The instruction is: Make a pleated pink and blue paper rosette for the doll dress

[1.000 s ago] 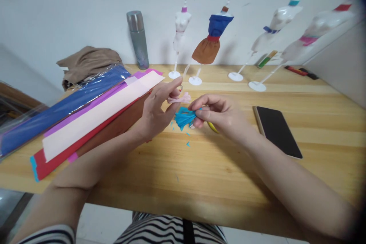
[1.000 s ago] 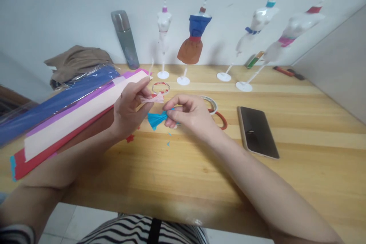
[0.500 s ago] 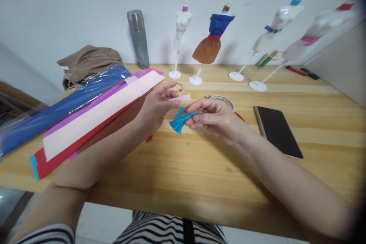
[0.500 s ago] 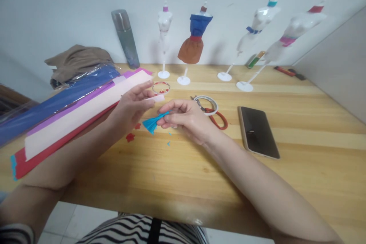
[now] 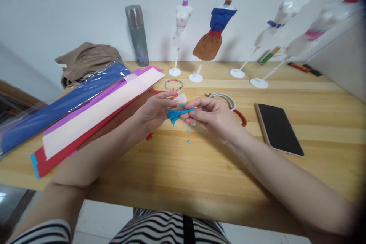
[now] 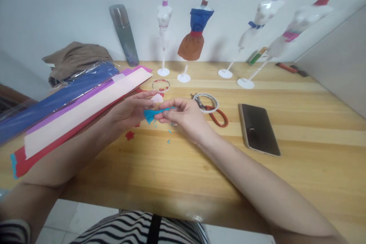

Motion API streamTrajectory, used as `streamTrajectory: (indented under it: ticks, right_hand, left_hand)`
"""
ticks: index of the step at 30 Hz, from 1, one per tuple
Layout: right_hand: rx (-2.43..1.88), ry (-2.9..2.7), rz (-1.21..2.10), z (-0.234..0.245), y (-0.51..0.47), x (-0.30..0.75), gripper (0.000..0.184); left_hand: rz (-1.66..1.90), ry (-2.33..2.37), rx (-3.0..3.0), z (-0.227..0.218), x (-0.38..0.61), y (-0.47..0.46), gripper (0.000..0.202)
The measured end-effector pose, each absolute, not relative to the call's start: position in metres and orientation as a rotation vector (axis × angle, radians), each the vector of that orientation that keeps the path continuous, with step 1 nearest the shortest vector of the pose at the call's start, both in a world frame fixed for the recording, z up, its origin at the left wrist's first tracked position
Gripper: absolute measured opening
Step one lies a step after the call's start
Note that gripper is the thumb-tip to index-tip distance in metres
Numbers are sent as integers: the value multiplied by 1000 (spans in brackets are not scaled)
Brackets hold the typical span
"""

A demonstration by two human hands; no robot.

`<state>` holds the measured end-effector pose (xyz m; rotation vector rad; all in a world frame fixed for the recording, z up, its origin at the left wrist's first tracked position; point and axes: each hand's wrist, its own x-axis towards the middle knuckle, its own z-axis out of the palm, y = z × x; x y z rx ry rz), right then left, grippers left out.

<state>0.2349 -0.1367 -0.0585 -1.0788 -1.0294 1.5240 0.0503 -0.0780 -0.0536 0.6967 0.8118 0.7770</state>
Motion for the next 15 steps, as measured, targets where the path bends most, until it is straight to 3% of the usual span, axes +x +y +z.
streamTrajectory:
  ticks: [9, 15]
  right_hand:
    - [-1173, -1386, 1018, -61, -136, 238, 26]
    - [-1164, -1804, 585, -70, -134, 244, 42]
  left_hand:
    - [741, 799, 811, -61, 48, -73, 33]
    - [660, 801, 832, -61, 45, -75, 37]
